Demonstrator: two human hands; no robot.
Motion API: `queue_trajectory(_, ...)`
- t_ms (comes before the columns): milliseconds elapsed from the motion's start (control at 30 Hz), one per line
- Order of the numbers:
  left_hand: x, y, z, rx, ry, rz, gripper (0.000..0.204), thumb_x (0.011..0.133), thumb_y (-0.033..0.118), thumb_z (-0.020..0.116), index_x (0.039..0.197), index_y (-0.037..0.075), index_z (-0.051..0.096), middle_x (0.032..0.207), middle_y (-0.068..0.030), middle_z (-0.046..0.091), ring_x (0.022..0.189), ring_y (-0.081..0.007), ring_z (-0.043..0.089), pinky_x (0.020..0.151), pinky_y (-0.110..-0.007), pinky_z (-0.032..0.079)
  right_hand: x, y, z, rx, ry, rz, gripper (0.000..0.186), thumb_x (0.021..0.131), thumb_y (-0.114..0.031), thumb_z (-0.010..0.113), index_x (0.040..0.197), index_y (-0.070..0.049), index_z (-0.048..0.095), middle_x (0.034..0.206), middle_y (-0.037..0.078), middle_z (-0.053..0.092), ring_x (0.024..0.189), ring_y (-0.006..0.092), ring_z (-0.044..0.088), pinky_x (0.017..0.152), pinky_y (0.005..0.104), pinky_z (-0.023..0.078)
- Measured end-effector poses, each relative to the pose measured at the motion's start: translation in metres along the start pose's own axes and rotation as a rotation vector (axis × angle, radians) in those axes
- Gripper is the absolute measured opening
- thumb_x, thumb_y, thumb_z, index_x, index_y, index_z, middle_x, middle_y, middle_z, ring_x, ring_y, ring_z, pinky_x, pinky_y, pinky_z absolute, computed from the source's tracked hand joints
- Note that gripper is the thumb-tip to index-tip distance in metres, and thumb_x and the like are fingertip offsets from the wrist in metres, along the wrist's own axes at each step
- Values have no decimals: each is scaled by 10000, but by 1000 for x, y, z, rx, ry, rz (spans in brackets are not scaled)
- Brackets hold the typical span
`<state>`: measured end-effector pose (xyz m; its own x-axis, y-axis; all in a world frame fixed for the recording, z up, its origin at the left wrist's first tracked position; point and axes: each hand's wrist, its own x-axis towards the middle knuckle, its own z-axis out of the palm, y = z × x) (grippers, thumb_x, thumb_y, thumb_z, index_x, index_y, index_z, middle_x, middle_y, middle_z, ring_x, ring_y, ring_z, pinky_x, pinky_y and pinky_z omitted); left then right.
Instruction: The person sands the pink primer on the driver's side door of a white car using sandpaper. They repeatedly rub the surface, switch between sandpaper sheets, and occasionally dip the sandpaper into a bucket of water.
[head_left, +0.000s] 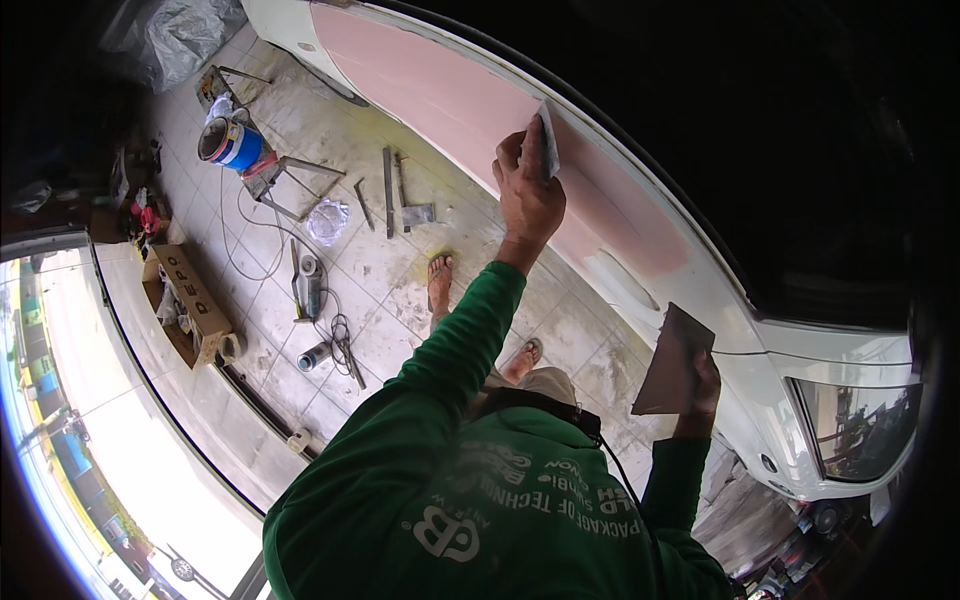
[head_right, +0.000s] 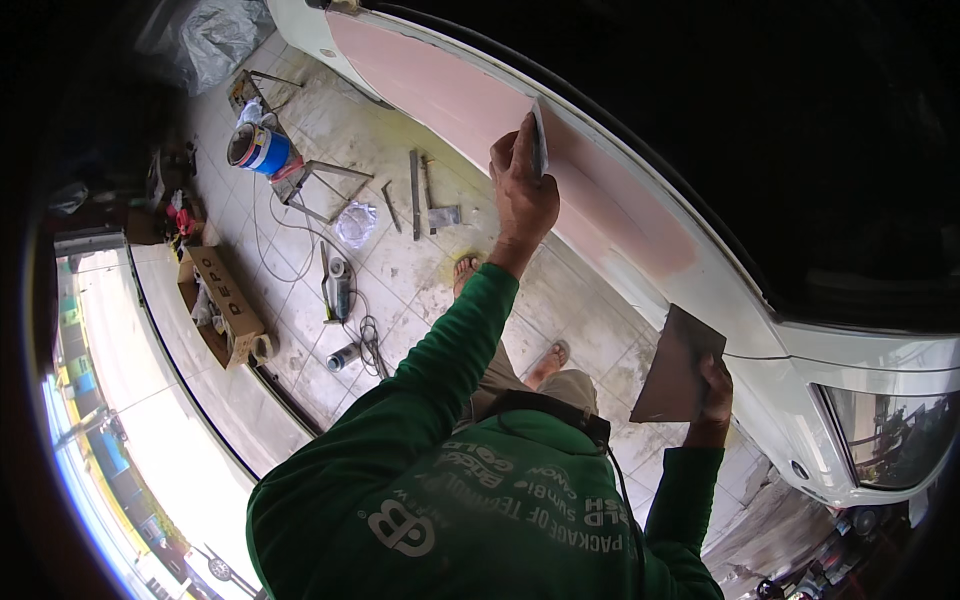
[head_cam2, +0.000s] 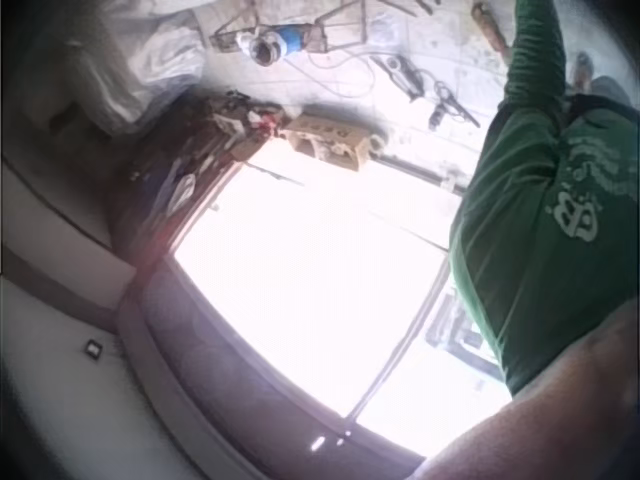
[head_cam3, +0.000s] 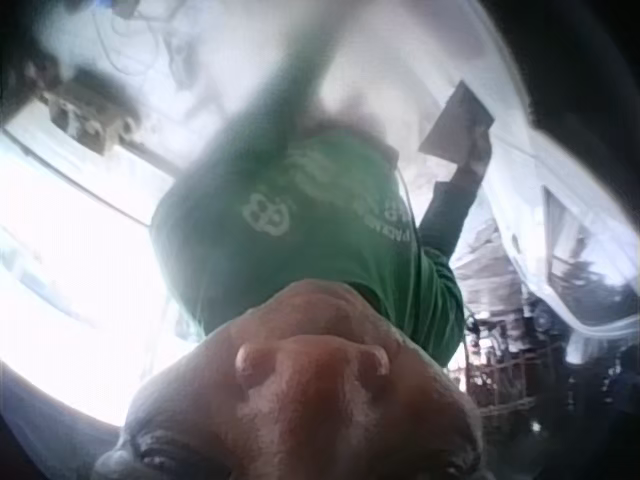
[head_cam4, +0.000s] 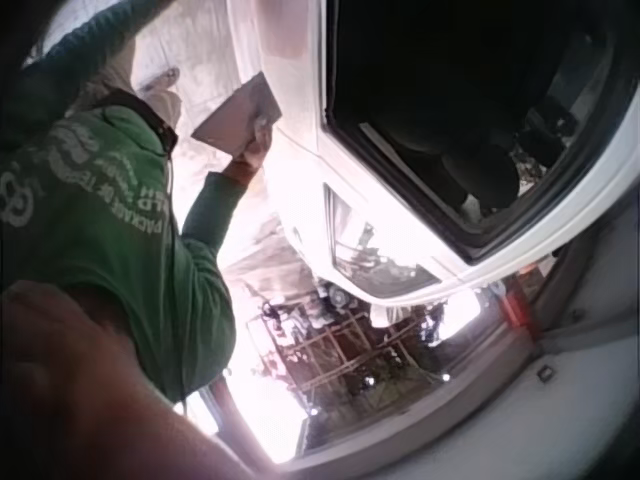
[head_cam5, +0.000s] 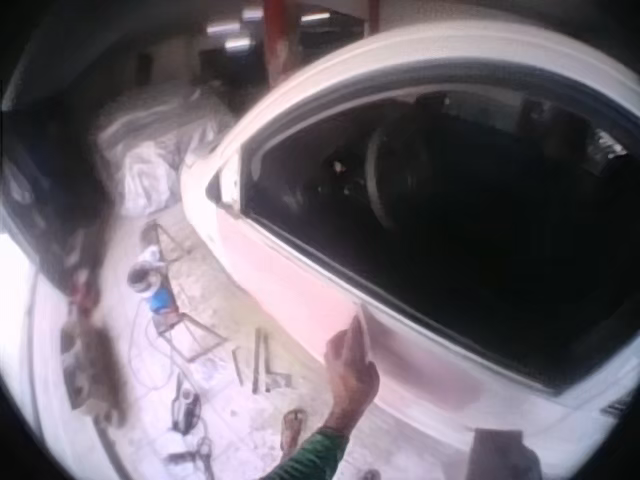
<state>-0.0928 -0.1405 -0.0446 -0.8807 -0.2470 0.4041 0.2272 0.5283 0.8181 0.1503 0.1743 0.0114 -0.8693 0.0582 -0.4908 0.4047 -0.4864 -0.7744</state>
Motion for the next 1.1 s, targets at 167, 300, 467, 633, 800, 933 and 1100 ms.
queue_trajectory(167, -69, 68, 33, 5, -21, 28, 802, 745, -109, 550, 1519, 63, 429, 1351, -191, 476, 1174, -416, 460, 1045, -517, 390, -49, 0, -60, 27, 35, -65, 644, 963, -346, 671, 1431, 57, 488, 1357, 157, 610, 1217, 286, 600, 1061, 390, 459)
queue_trajectory(300, -122, 123, 53, 18, -117, 16, 861, 750, -96, 577, 1564, 69, 348, 1393, -226, 411, 1171, -440, 436, 1028, -519, 391, -89, 7, -110, 63, 83, -92, 635, 972, -354, 662, 1427, 57, 496, 1362, 160, 608, 1219, 287, 601, 1058, 391, 462)
queue_trajectory(467, -178, 167, 76, 22, -158, 132, 893, 725, -62, 636, 1562, 34, 341, 1368, -229, 423, 1177, -435, 439, 1007, -522, 391, -128, 9, -136, 91, 134, -163, 629, 979, -361, 657, 1424, 56, 500, 1359, 165, 612, 1195, 276, 612, 1040, 384, 474)
queue_trajectory(633, -213, 190, 73, -42, -267, 209, 903, 711, -60, 665, 1552, 41, 353, 1346, -213, 456, 1184, -424, 453, 1015, -513, 401, -139, 10, -131, 167, 124, -224, 638, 1015, -409, 607, 1445, 45, 478, 1356, 151, 611, 1188, 264, 616, 1028, 380, 487)
queue_trajectory(800, -180, 169, 17, -475, -550, 174, 800, 825, 90, 729, 1544, 28, 385, 1342, -251, 494, 1197, -420, 536, 1010, -502, 479, -116, 3, -55, 289, 109, -216, 619, 1059, -435, 518, 1474, 19, 447, 1350, 146, 610, 1193, 266, 618, 1023, 391, 502)
queue_trajectory(933, -150, 209, -82, -566, -732, 267, 758, 842, 174, 785, 1516, 59, 457, 1401, -221, 474, 1259, -420, 523, 1045, -478, 489, -72, 21, 10, 370, -30, -105, 549, 1088, -406, 440, 1464, -6, 457, 1330, 152, 619, 1180, 285, 633, 1014, 410, 522)
queue_trajectory(1100, -141, 162, -128, -346, -768, 602, 732, 795, 254, 812, 1472, 167, 547, 1430, -140, 481, 1314, -393, 482, 1096, -483, 466, -31, 32, 87, 568, -359, -82, 512, 1083, -374, 438, 1439, -8, 468, 1324, 154, 615, 1194, 280, 626, 1009, 416, 530)
